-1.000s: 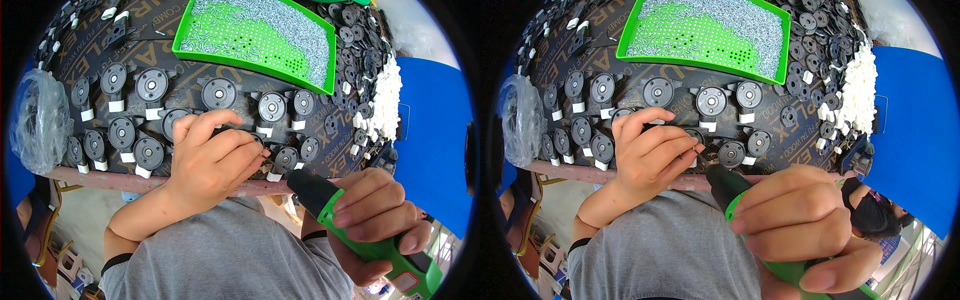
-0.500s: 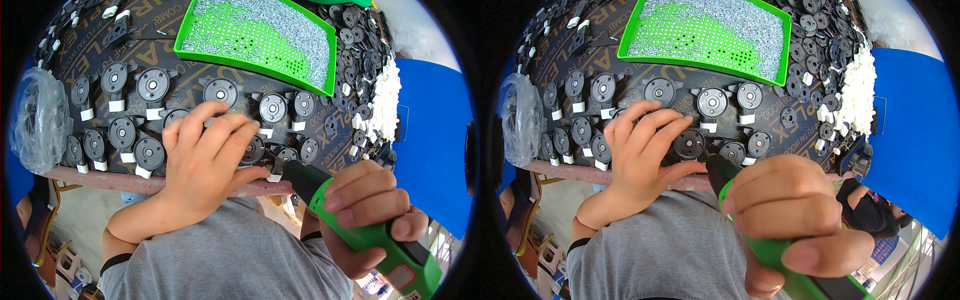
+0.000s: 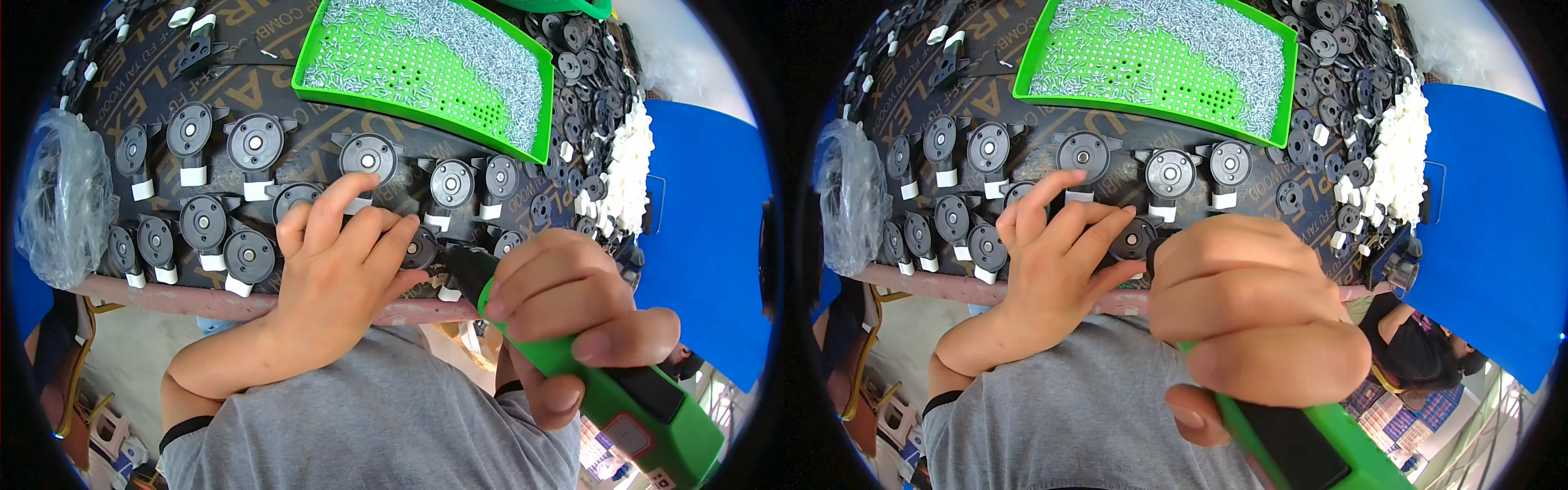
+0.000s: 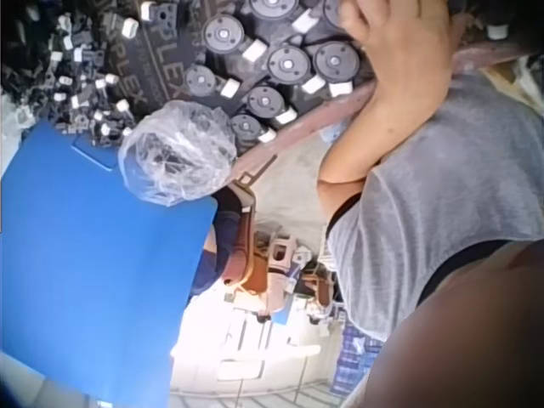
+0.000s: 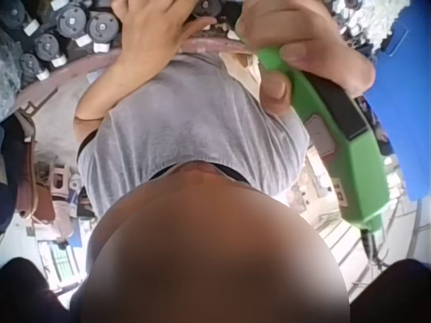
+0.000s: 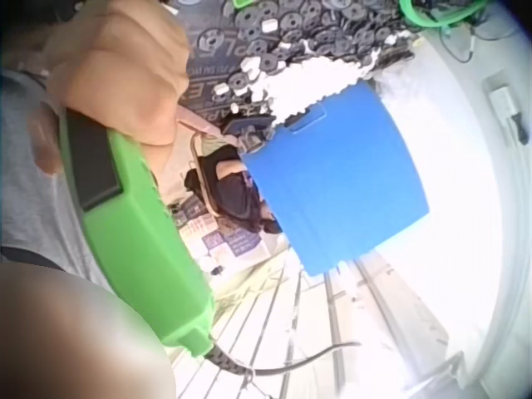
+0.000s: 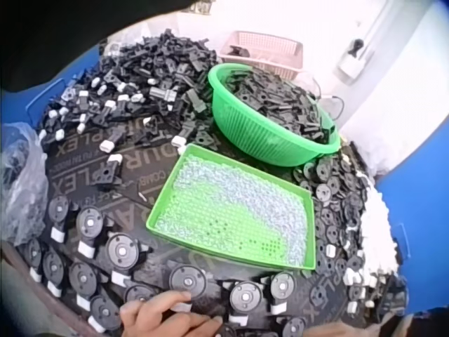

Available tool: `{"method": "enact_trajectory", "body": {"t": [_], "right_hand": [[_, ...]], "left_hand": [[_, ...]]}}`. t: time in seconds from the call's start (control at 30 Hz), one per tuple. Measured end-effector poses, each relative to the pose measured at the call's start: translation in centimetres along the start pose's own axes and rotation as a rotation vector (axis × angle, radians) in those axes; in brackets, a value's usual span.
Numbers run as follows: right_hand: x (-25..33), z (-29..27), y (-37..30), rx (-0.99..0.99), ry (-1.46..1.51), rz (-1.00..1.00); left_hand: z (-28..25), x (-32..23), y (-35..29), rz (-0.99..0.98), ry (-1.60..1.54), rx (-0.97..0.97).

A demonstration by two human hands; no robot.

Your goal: Assembling small electric motors using an electric screwdriver to fasten screws into the motor casing.

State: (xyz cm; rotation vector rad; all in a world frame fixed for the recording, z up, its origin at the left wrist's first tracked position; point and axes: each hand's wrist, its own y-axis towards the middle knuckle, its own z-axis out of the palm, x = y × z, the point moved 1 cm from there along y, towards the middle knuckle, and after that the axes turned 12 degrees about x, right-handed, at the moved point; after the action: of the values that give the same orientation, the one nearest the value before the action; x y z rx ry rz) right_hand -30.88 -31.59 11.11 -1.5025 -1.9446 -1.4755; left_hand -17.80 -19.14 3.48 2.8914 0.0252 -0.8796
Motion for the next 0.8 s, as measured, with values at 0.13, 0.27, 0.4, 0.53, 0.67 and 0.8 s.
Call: {"method": "enact_trajectory", "body": {"t": [0.13, 0.27, 0.4, 0.53, 0.67, 0.8], "right_hand": [[0.2, 1.3, -0.2, -0.185, -0.061, 0.103], [0.3, -0.8, 0.3, -0.021, -0.035, 0.087], [-1.0, -1.6, -0.2, -0.267, 0.075, 0.152], [-2.5, -3.7, 0.7, -0.053, 0.144, -0.007], [-1.5, -6.1, 1.5, 0.067, 0.103, -0.139], [-1.0, -5.7, 0.8, -0.429, -0.114, 0.02]], "left_hand": [[0.2, 0.2, -0.1, -0.006, 0.01, 0.013], [0.6, 0.2, -0.1, 0.004, 0.017, 0.021], [1.1, -0.1, 0.3, 0.02, 0.052, -0.023], [0.9, -0.2, 0.5, -0.011, 0.057, -0.003], [1.0, -0.2, 0.7, -0.012, 0.084, 0.007], [1.0, -0.2, 0.9, 0.017, 0.134, -0.016]]}}
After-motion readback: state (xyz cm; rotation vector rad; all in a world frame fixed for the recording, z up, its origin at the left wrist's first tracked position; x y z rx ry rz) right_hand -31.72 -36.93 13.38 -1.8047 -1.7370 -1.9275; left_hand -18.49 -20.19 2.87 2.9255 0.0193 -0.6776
